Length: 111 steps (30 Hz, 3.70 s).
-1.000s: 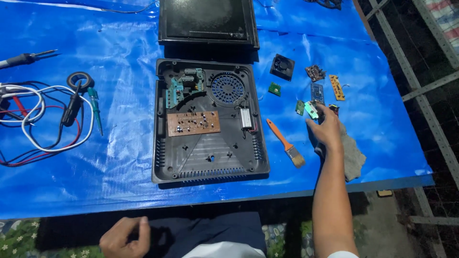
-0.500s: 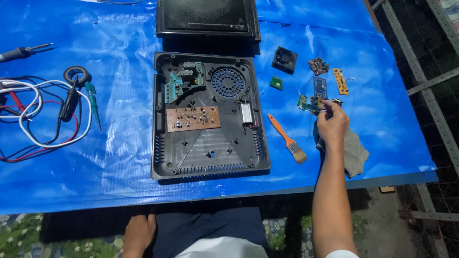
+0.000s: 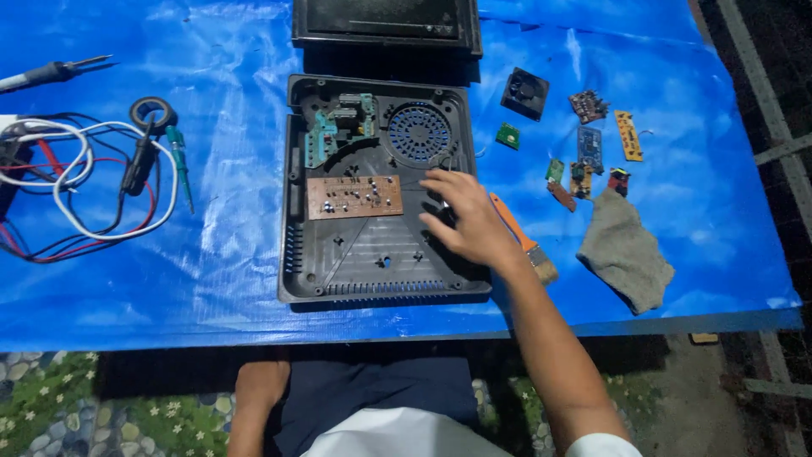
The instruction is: The person places various circuit boards and electronic components into an open black plastic casing on a blue tarp. They arrange the boards inside the casing and then pick up a small black fan to position it within the assembly.
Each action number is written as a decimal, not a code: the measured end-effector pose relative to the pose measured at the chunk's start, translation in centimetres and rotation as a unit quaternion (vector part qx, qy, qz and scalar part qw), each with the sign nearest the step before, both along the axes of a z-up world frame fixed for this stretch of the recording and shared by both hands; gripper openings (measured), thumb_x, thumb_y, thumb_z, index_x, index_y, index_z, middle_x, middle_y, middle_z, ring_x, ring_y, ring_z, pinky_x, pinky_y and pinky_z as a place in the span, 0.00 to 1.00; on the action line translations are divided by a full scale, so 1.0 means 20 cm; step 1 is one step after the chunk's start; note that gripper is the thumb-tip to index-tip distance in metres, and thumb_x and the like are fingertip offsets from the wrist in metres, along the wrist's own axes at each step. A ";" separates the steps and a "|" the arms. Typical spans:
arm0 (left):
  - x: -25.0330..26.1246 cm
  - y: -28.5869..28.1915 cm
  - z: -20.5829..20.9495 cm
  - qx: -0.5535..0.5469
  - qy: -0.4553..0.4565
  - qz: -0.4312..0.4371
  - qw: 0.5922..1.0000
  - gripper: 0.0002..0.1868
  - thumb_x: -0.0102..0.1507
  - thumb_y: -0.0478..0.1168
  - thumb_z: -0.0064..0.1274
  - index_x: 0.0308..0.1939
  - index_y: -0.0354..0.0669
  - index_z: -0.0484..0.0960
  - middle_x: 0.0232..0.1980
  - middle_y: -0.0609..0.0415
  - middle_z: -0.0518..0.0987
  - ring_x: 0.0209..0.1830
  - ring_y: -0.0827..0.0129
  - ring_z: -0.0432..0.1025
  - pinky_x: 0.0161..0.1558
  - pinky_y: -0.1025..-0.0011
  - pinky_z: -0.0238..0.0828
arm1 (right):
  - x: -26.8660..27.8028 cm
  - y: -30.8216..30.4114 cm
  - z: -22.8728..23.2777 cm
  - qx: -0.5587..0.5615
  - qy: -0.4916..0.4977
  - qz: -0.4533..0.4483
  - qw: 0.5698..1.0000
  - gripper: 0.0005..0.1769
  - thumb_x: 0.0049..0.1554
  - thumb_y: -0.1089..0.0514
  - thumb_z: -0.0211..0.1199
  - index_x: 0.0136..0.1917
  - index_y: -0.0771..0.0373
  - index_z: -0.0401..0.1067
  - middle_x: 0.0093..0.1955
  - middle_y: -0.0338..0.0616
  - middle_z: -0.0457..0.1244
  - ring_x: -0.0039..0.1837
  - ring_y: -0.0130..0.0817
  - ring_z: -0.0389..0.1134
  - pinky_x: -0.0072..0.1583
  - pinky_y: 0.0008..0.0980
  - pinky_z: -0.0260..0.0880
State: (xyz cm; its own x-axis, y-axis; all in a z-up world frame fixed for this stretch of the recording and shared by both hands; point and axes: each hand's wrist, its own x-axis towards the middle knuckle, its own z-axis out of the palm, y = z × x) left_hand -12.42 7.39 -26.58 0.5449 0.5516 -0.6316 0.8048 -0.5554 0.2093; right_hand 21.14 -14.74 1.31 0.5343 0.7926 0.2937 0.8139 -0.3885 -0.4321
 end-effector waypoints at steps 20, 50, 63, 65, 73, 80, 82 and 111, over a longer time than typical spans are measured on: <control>0.00 -0.02 0.15 -0.015 -0.001 0.051 0.999 0.35 0.67 0.55 0.32 0.31 0.31 0.88 0.40 0.40 0.86 0.43 0.45 0.78 0.56 0.61 0.73 | 0.16 0.05 0.02 0.043 0.062 -0.047 0.996 0.38 0.55 0.49 0.70 0.74 0.58 0.62 0.72 0.54 0.62 0.71 0.52 0.64 0.70 0.54 0.66; 0.03 -0.03 0.16 -0.020 0.004 0.066 0.998 0.35 0.67 0.56 0.32 0.29 0.31 0.87 0.38 0.39 0.86 0.41 0.42 0.77 0.51 0.58 0.72 | 0.72 -0.36 -0.26 -0.006 -0.101 -0.232 0.967 0.32 0.52 0.62 0.70 0.69 0.66 0.68 0.72 0.57 0.60 0.71 0.55 0.60 0.70 0.50 0.60; 0.00 -0.03 0.16 -0.015 -0.014 0.054 0.998 0.36 0.67 0.55 0.30 0.31 0.31 0.88 0.40 0.40 0.86 0.44 0.44 0.77 0.58 0.60 0.71 | 0.77 -0.35 -0.27 0.166 0.129 -0.244 0.947 0.14 0.66 0.59 0.60 0.63 0.65 0.75 0.48 0.41 0.67 0.46 0.26 0.65 0.49 0.27 0.67; 0.01 -0.02 0.15 -0.019 -0.017 0.054 0.998 0.35 0.67 0.55 0.31 0.31 0.30 0.88 0.40 0.39 0.86 0.43 0.43 0.77 0.56 0.59 0.71 | 0.68 -0.34 -0.19 0.175 0.175 -0.206 0.947 0.14 0.67 0.61 0.57 0.64 0.64 0.74 0.48 0.41 0.66 0.47 0.26 0.65 0.50 0.26 0.69; 0.04 -0.04 0.16 -0.017 -0.025 0.086 0.996 0.38 0.68 0.61 0.30 0.33 0.32 0.87 0.39 0.36 0.85 0.42 0.38 0.77 0.50 0.54 0.73 | 0.32 -0.15 0.06 0.159 0.297 -0.113 0.935 0.14 0.62 0.63 0.62 0.62 0.64 0.74 0.48 0.39 0.66 0.49 0.25 0.66 0.54 0.24 0.71; 0.02 -0.06 0.18 -0.008 -0.079 0.069 0.994 0.34 0.68 0.55 0.32 0.31 0.29 0.84 0.38 0.35 0.84 0.39 0.36 0.77 0.50 0.53 0.73 | 0.17 0.09 0.04 -0.014 0.201 -0.075 0.977 0.11 0.57 0.60 0.67 0.53 0.63 0.78 0.41 0.43 0.70 0.37 0.28 0.67 0.39 0.27 0.67; 0.02 -0.05 0.18 -0.004 -0.059 0.050 0.997 0.37 0.69 0.56 0.29 0.30 0.28 0.85 0.38 0.37 0.85 0.39 0.38 0.77 0.52 0.55 0.72 | 0.17 0.13 0.00 -0.058 0.159 -0.066 0.983 0.10 0.57 0.60 0.68 0.53 0.62 0.78 0.41 0.43 0.72 0.35 0.28 0.68 0.37 0.28 0.68; 0.02 -0.06 0.24 -0.017 -0.092 0.102 0.990 0.35 0.68 0.56 0.33 0.34 0.27 0.84 0.41 0.33 0.84 0.42 0.34 0.76 0.51 0.52 0.72 | 0.11 0.07 -0.05 -0.148 -0.048 -0.029 0.987 0.21 0.48 0.57 0.74 0.56 0.59 0.79 0.57 0.43 0.69 0.61 0.40 0.63 0.67 0.44 0.56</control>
State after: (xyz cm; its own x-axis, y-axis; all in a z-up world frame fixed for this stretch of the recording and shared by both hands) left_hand -12.05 6.16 -21.69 0.5309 0.6429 -0.5522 0.8467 -0.3746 0.3779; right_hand 23.38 -13.25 0.28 0.5626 0.8200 0.1053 0.8181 -0.5338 -0.2140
